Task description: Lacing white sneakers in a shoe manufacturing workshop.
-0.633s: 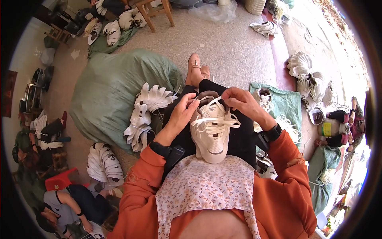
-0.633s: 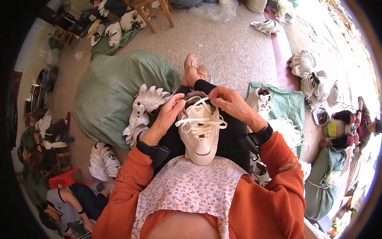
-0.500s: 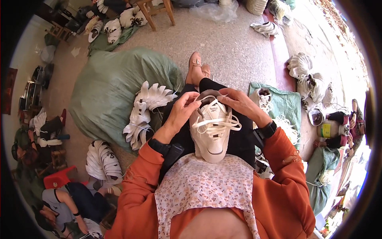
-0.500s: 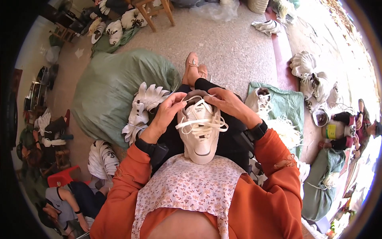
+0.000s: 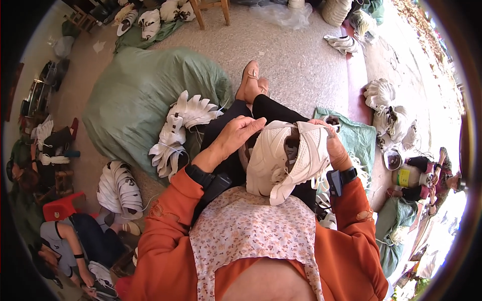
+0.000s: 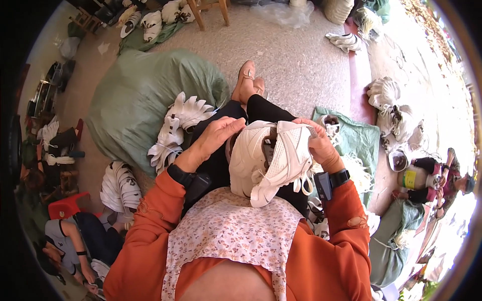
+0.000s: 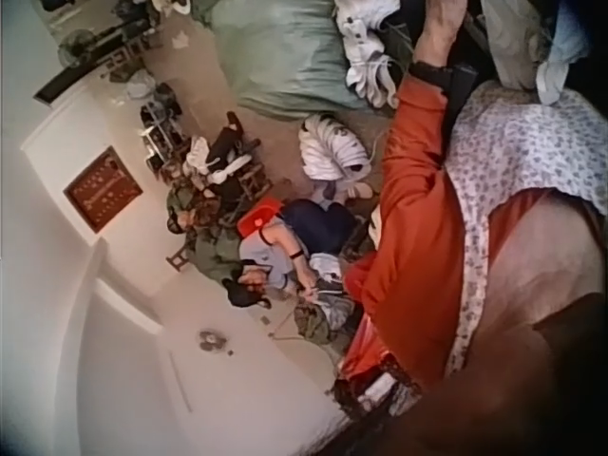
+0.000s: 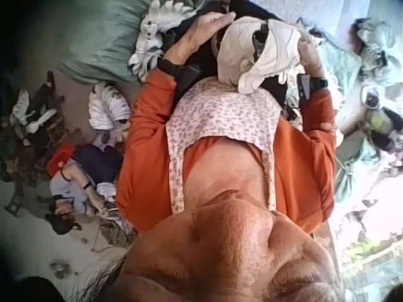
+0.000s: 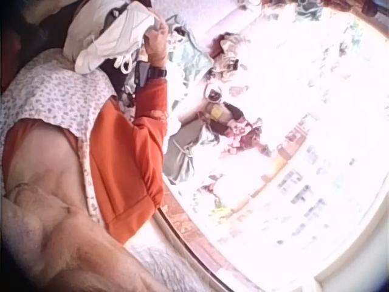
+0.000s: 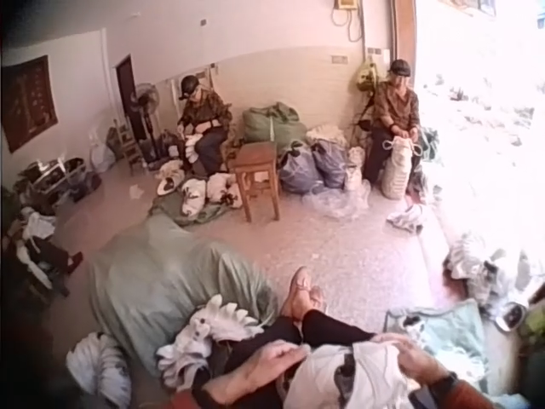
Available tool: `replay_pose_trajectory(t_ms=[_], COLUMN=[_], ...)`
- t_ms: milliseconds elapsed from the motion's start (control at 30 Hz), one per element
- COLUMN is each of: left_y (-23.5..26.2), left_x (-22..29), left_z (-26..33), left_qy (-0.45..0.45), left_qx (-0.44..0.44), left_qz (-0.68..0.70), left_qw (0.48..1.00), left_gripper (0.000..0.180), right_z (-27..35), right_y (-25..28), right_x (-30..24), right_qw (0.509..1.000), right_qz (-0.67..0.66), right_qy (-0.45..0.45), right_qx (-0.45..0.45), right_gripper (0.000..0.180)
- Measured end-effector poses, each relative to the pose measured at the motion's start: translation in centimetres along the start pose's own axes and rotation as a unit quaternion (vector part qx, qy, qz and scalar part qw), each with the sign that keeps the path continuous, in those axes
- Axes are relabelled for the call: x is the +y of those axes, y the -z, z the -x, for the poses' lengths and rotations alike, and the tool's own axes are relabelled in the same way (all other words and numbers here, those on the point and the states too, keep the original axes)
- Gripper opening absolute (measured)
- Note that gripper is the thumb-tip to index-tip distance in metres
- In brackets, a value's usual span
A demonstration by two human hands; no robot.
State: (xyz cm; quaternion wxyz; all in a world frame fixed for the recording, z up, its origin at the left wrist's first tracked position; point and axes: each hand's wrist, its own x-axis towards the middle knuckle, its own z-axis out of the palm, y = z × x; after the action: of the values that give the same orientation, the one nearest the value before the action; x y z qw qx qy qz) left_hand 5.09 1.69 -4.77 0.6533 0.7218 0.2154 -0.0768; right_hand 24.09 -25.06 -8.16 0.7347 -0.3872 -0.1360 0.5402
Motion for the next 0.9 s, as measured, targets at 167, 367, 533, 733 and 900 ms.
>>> replay_pose_trajectory(t_ms=[167,367,533,733,900], left_y=[-1.0,-1.7,-2.0,-4.3,-4.0], left_x=[3.1,5.3,6.4,7.5,8.4], left_z=[0.9,0.0,0.8,1.1,1.2], left_qy=[0.031,-0.010,-0.060,-0.153,-0.045], left_qx=[-0.041,-0.044,-0.078,-0.091,-0.245], left_qz=[0.073,-0.097,-0.100,-0.102,0.129], left_qw=[0.996,0.994,0.990,0.979,0.960], left_gripper=[0.065,0.098,0.096,0.065,0.051], right_z=[-0.1,0.1,1.0,1.5,3.8], right_y=[-1.2,-3.1,-2.3,-3.7,-2.8], right_x=[0.1,-1.1,-1.1,-1.8,-3.7], right_qw=[0.997,0.997,0.995,0.966,0.954], right_qz=[0.068,0.066,0.086,0.255,0.278], right_qy=[0.000,-0.001,0.017,0.012,-0.038], right_qx=[0.032,-0.042,-0.045,-0.030,-0.108], right_gripper=[0.054,0.048,0.043,0.048,0.071])
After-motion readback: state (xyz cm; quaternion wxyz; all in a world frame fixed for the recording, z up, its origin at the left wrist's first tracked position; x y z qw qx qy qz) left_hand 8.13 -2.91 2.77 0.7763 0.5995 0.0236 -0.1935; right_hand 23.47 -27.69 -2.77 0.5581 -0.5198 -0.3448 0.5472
